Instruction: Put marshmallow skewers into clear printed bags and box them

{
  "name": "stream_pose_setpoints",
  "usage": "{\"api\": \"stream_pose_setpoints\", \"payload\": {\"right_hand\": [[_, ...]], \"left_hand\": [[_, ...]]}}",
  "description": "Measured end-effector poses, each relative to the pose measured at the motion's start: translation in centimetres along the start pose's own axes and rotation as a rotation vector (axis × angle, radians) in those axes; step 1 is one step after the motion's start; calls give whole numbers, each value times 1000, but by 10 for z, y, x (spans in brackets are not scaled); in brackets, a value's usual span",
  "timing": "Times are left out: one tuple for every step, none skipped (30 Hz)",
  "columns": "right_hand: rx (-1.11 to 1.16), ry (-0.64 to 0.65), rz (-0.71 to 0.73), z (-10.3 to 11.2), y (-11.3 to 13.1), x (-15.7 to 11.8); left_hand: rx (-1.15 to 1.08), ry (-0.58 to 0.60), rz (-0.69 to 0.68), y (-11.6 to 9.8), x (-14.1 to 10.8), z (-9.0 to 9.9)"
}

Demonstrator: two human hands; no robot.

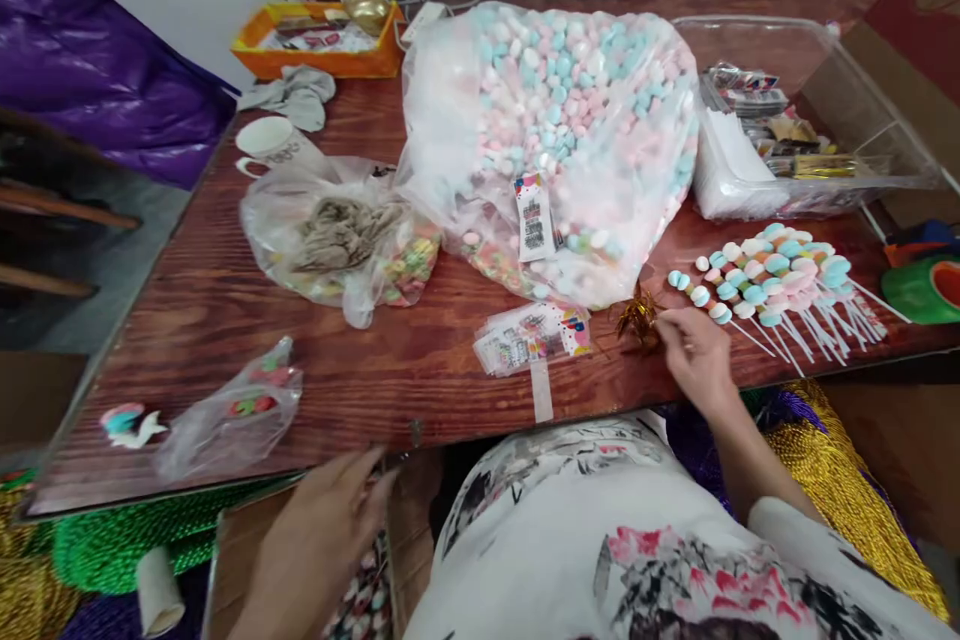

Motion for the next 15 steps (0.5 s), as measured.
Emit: {"api": "stream_pose_setpoints", "payload": {"right_hand": [[-86, -50, -59, 12, -14, -3], [-283, -38, -130, 22, -25, -6], [-426, -14, -188, 31, -34, -9], [-549, 17, -236, 38, -40, -12], [-640, 52, -273, 44, -43, -15], [-687, 72, -298, 49, -45, -18], [-711, 76, -315, 54, -45, -21], [-725, 65, -326, 57, -45, -23], [-739, 47, -336, 60, -45, -26], [-753, 29, -348, 62, -46, -28], [-771, 24, -361, 64, -47, -30], [-792, 36, -375, 65, -48, -31], [-816, 63, -392, 65, -50, -33], [-839, 96, -409, 64, -51, -34], [-856, 131, -421, 63, -52, -34]], "left_hand": [[38, -72, -54, -26, 26, -5], [40, -89, -159, -56, 54, -12], [27, -69, -272, -87, 81, -20], [21, -33, -363, -115, 106, -27], [40, 3, -414, -138, 128, -33], [74, 32, -415, -157, 146, -38], [105, 53, -404, -170, 160, -41], [139, 68, -390, -178, 169, -44], [175, 79, -376, -182, 176, -47], [214, 89, -370, -182, 179, -50], [254, 97, -374, -180, 179, -53], [289, 105, -385, -177, 179, -56], [310, 105, -401, -172, 177, -60], [309, 92, -425, -167, 174, -63], [283, 61, -455, -161, 172, -66]]}}
Point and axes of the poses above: each hand's wrist, its own x-axis towards the middle knuckle, its own z-axis out of the back of the hand, y = z × x, the point moved 3 cm from there along x, towards the middle knuckle, and after that the axes turned 6 degrees about x, right-handed, at the moved point
